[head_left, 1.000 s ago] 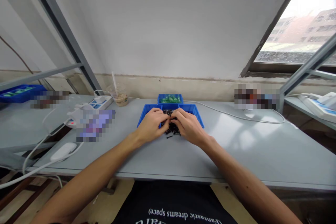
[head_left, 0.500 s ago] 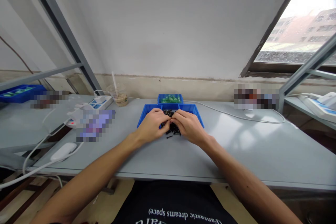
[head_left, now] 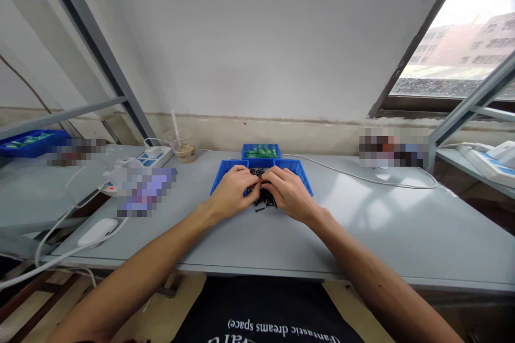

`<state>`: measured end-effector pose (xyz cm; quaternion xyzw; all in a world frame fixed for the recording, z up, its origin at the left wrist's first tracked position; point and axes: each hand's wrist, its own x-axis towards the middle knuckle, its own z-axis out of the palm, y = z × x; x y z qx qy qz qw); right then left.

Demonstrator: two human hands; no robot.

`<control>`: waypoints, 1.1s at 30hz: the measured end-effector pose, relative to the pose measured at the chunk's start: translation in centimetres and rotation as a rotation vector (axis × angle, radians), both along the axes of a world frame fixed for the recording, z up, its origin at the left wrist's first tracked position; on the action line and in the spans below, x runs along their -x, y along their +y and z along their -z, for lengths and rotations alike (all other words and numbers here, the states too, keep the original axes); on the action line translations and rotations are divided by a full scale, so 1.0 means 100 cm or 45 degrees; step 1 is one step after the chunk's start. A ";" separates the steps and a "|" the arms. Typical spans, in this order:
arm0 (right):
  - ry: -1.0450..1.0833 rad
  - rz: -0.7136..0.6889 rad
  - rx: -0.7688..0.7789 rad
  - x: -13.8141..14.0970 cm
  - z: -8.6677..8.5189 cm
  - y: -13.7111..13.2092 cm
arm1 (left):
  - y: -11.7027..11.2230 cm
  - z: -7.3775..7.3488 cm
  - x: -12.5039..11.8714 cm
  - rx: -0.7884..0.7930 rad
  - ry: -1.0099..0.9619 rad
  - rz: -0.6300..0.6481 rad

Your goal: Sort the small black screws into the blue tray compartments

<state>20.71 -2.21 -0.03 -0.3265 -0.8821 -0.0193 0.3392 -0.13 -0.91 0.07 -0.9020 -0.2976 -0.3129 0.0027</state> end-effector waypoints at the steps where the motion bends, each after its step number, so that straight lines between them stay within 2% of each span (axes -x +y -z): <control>1: -0.006 0.003 0.003 0.000 0.000 0.000 | 0.000 0.000 0.000 -0.001 0.001 0.003; 20: -0.010 0.005 -0.020 0.000 0.000 0.001 | 0.001 0.001 0.000 0.005 -0.006 0.057; 26: 0.219 0.133 -0.105 -0.003 0.001 0.004 | 0.000 -0.001 0.001 -0.047 -0.109 0.015; 33: 0.538 0.272 -0.129 -0.007 -0.003 0.004 | 0.000 -0.001 0.001 -0.075 0.269 0.041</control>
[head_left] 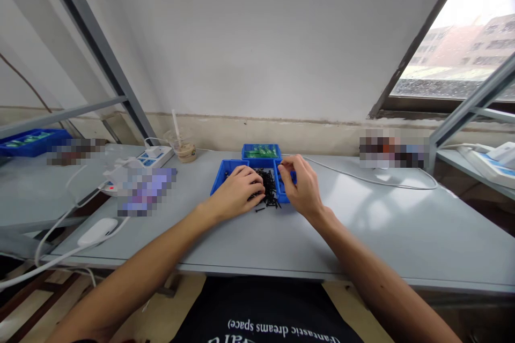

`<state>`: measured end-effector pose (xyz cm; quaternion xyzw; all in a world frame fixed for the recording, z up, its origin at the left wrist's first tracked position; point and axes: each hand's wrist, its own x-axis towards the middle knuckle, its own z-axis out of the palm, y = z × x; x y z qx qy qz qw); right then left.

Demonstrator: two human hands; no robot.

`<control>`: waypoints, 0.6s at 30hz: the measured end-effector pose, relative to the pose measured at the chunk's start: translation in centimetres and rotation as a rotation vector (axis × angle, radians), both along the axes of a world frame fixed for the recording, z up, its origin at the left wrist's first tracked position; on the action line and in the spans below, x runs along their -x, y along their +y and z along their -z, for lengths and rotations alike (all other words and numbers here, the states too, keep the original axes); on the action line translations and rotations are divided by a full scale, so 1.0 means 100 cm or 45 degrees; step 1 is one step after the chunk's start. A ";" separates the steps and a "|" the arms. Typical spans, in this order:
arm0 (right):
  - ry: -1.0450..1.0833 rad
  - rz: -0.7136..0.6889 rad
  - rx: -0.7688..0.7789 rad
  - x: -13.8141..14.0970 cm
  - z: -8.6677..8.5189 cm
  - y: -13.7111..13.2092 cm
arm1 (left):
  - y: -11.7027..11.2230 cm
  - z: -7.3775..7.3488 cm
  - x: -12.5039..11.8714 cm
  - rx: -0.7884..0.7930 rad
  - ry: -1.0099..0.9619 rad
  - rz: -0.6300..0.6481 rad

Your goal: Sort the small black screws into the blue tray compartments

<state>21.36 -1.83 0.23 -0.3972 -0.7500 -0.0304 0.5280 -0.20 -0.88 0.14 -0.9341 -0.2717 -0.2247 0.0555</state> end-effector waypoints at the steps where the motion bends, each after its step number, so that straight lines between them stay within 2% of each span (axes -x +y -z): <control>1: 0.026 0.015 -0.009 0.000 -0.001 0.000 | -0.001 0.000 0.000 -0.023 0.054 0.006; 9: 0.067 0.286 -0.026 -0.004 -0.001 0.004 | -0.005 0.003 -0.003 -0.138 0.332 0.020; 18: -0.023 0.166 0.033 0.003 0.001 0.000 | -0.005 0.008 -0.006 -0.126 0.412 -0.010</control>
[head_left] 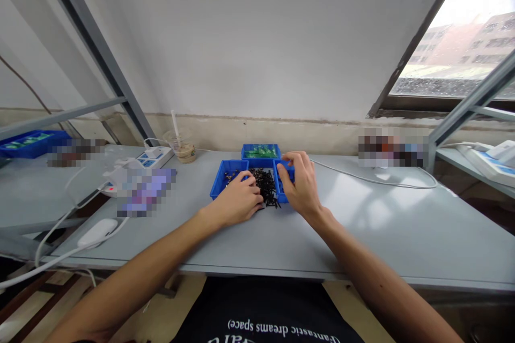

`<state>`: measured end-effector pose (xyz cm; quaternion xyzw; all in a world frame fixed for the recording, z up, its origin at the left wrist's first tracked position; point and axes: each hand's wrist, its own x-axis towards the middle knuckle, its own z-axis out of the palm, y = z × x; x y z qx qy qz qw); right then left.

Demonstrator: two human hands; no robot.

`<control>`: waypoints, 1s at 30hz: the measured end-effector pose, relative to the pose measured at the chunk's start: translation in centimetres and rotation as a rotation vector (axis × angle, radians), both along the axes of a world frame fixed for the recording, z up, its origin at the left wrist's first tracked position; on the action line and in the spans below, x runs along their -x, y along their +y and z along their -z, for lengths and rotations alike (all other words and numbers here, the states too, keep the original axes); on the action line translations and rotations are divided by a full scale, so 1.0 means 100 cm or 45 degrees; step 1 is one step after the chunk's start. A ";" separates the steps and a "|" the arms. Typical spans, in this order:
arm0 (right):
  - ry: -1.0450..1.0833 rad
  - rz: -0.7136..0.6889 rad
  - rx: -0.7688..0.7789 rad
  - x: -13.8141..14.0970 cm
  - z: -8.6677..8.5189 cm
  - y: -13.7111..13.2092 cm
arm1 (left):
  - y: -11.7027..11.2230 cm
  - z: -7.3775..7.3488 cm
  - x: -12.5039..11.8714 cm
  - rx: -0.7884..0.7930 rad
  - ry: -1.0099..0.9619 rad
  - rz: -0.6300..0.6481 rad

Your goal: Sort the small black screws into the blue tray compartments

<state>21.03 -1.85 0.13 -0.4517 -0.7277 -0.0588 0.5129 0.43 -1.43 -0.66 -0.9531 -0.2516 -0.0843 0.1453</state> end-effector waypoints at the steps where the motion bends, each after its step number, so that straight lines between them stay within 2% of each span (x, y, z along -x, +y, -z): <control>1: -0.003 -0.007 0.001 0.000 0.000 0.000 | 0.000 0.001 0.000 0.003 0.001 0.000; 22: -0.019 -0.063 0.037 0.001 -0.003 -0.002 | 0.003 0.009 -0.002 0.008 0.005 0.025; 27: -0.023 -0.060 0.039 0.002 -0.003 -0.002 | 0.001 0.006 -0.004 0.050 -0.013 0.114; 30: -0.032 -0.062 0.036 0.001 -0.003 -0.002 | -0.001 0.002 -0.005 0.058 -0.014 0.109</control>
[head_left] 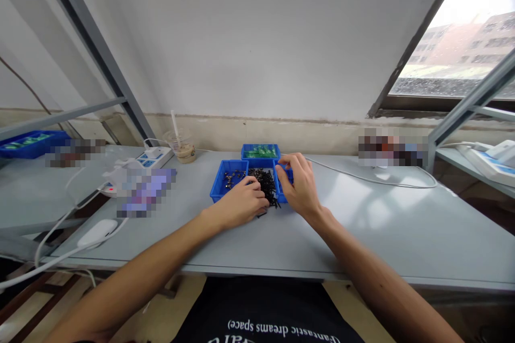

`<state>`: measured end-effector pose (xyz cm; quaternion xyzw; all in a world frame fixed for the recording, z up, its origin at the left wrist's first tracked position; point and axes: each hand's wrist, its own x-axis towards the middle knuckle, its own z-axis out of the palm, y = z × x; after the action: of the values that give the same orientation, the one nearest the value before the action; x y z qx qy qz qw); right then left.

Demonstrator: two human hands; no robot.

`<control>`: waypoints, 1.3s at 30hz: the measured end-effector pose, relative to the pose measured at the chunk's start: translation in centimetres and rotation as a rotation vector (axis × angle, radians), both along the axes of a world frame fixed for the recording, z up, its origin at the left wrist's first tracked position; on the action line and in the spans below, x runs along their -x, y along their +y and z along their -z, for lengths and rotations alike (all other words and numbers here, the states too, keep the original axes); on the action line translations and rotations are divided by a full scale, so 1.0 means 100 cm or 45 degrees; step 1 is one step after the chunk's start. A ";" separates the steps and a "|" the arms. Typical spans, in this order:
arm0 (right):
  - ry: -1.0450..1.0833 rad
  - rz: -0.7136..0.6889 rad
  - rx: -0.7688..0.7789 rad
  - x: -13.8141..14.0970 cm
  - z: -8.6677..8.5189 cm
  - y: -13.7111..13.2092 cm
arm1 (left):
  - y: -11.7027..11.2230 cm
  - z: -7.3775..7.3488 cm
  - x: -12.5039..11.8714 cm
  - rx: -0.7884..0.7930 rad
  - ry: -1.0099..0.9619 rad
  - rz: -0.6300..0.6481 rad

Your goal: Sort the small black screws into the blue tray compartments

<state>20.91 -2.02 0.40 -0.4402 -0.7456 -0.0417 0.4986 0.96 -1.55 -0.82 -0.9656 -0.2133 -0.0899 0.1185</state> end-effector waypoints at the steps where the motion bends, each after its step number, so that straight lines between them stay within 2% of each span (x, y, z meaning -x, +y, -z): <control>1: -0.003 -0.001 -0.001 0.000 0.000 0.000 | -0.001 -0.001 0.000 -0.005 0.001 -0.021; 5: -0.012 0.001 0.005 0.000 0.000 0.000 | 0.000 0.000 0.000 0.004 0.004 -0.082; 23: -0.072 -0.066 0.006 0.000 0.002 0.001 | 0.001 0.007 0.002 -0.011 -0.037 -0.077; 32: -0.133 -0.101 0.016 0.000 0.003 0.000 | -0.002 0.003 0.001 0.021 -0.046 -0.149; 39: -0.144 -0.109 0.017 0.000 0.004 0.001 | 0.001 0.005 0.003 0.062 -0.064 -0.151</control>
<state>20.94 -1.92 -0.02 -0.4083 -0.7910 -0.0401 0.4540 0.68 -1.45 -1.33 -0.9513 -0.2750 -0.1019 0.0945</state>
